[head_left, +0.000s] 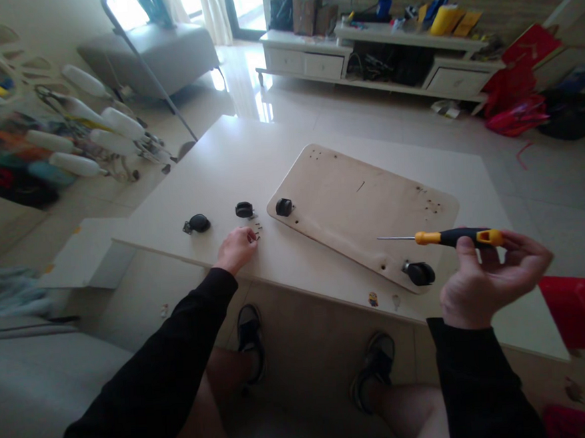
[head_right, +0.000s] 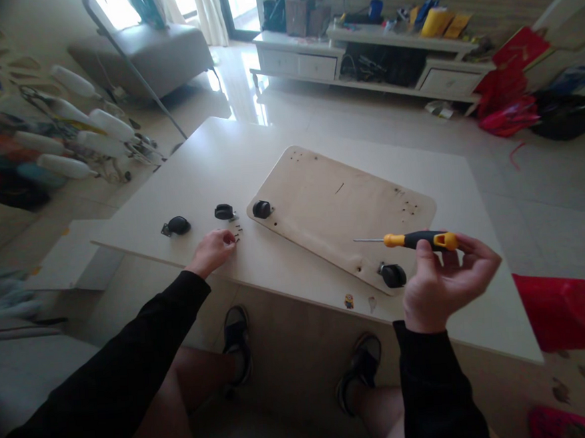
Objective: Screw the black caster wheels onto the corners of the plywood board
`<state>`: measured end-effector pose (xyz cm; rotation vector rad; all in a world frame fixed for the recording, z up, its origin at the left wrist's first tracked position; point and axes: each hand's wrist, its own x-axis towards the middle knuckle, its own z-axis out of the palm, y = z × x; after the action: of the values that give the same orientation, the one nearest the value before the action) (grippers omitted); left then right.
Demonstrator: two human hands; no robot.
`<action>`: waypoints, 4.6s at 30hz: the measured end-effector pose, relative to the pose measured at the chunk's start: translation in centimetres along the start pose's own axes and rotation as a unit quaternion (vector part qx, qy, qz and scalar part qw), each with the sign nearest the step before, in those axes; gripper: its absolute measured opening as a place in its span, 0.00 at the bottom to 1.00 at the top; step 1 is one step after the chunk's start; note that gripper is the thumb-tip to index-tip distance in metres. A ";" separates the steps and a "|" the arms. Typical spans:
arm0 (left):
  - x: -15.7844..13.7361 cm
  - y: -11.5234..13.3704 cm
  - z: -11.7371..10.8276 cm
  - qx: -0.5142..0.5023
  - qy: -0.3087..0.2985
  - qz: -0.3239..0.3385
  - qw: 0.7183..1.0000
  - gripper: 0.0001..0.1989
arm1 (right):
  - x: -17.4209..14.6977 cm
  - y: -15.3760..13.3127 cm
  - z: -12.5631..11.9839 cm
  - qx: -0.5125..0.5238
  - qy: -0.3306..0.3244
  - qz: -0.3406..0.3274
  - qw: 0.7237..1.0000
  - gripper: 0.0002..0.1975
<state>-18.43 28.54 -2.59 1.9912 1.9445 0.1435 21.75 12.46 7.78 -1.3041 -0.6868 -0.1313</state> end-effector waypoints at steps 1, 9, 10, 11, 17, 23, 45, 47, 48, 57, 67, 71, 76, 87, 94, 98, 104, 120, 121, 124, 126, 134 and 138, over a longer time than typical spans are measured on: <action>0.0 0.0 0.0 0.000 0.003 0.000 1.000 0.07 | 0.0 0.0 0.0 -0.004 -0.001 0.000 1.000 0.22; 0.0 0.5 -0.8 -0.031 0.034 -0.008 0.999 0.04 | -0.1 -0.1 -0.1 0.001 -0.005 0.001 1.000 0.22; 0.0 0.6 -1.0 -0.038 0.035 -0.011 0.999 0.03 | -0.1 -0.1 0.0 0.000 -0.005 0.001 1.000 0.22; 0.0 0.6 -1.1 -0.046 0.035 -0.014 0.998 0.03 | -0.1 -0.1 0.0 0.001 -0.004 0.003 1.000 0.22; 0.5 0.4 -1.9 -0.153 0.020 -0.049 0.987 0.03 | -0.1 0.0 0.0 0.011 -0.001 0.009 1.000 0.23; 0.9 -0.1 -2.2 -0.205 0.030 -0.071 0.976 0.07 | -0.1 -0.1 0.0 0.007 -0.005 0.009 1.000 0.23; 0.6 -0.2 -2.1 -0.161 0.010 -0.063 0.985 0.05 | 0.0 -0.2 0.0 0.014 -0.010 0.010 1.000 0.22; 0.8 -0.3 -2.1 -0.172 0.013 -0.061 0.983 0.06 | 0.0 -0.2 0.0 0.025 -0.006 0.015 1.000 0.23; 0.9 -0.4 -2.1 -0.178 0.014 -0.060 0.982 0.06 | 0.0 -0.3 0.0 0.022 -0.008 0.018 1.000 0.23; 1.1 -0.9 -1.5 -0.233 0.013 -0.078 0.969 0.08 | -0.1 -0.2 0.1 0.018 -0.015 0.024 0.999 0.23; 1.0 -1.1 -1.7 -0.220 0.026 -0.084 0.972 0.08 | 0.0 -0.1 0.0 -0.002 -0.020 0.020 1.000 0.23; 0.9 -1.2 -2.0 -0.214 0.028 -0.091 0.972 0.08 | -0.1 -0.2 0.0 0.010 -0.019 0.027 0.999 0.23; 0.7 -1.0 -2.8 -0.227 0.020 -0.097 0.969 0.08 | 0.0 -0.1 -0.2 0.003 -0.028 0.024 0.999 0.23; 0.6 -1.6 -3.1 -0.160 -0.047 -0.081 0.983 0.06 | -0.1 -0.6 -0.2 0.014 -0.026 0.034 0.999 0.23; 0.5 -0.8 -2.3 -0.172 -0.048 -0.086 0.980 0.03 | -0.1 -0.4 0.0 0.008 -0.024 0.038 0.999 0.23; 0.6 -0.9 -2.2 -0.172 -0.043 -0.086 0.980 0.04 | -0.1 -0.2 0.0 0.024 -0.022 0.026 0.999 0.24; 0.7 -1.1 -1.9 -0.186 -0.038 -0.077 0.979 0.05 | -0.1 -0.4 -0.1 0.026 -0.022 0.021 0.999 0.23; 0.7 -0.7 -2.2 -0.147 0.015 -0.074 0.986 0.07 | -0.4 -1.5 -0.2 0.023 -0.027 0.023 0.999 0.21; 0.6 -0.8 -2.3 -0.143 0.013 -0.077 0.987 0.06 | -0.4 -1.5 -0.2 0.025 -0.027 0.023 0.999 0.21; 0.4 -0.9 -2.4 -0.136 -0.001 -0.084 0.987 0.04 | -0.4 -1.6 -0.2 0.030 -0.024 0.019 0.999 0.22; 0.3 -0.9 -2.3 -0.137 -0.005 -0.086 0.987 0.04 | -0.4 -1.7 -0.2 0.031 -0.023 0.019 0.999 0.23; 0.3 -0.9 -1.6 -0.105 -0.009 -0.079 0.991 0.08 | -0.5 -1.9 -0.1 0.012 -0.028 0.025 0.999 0.22; 0.3 -1.0 -1.2 -0.075 -0.002 -0.045 0.996 0.08 | -0.6 -2.1 0.0 0.002 -0.028 0.026 0.999 0.22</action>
<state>-19.76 29.05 -1.86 1.8030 1.9560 0.2557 20.30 11.64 9.23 -1.3246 -0.6993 -0.0513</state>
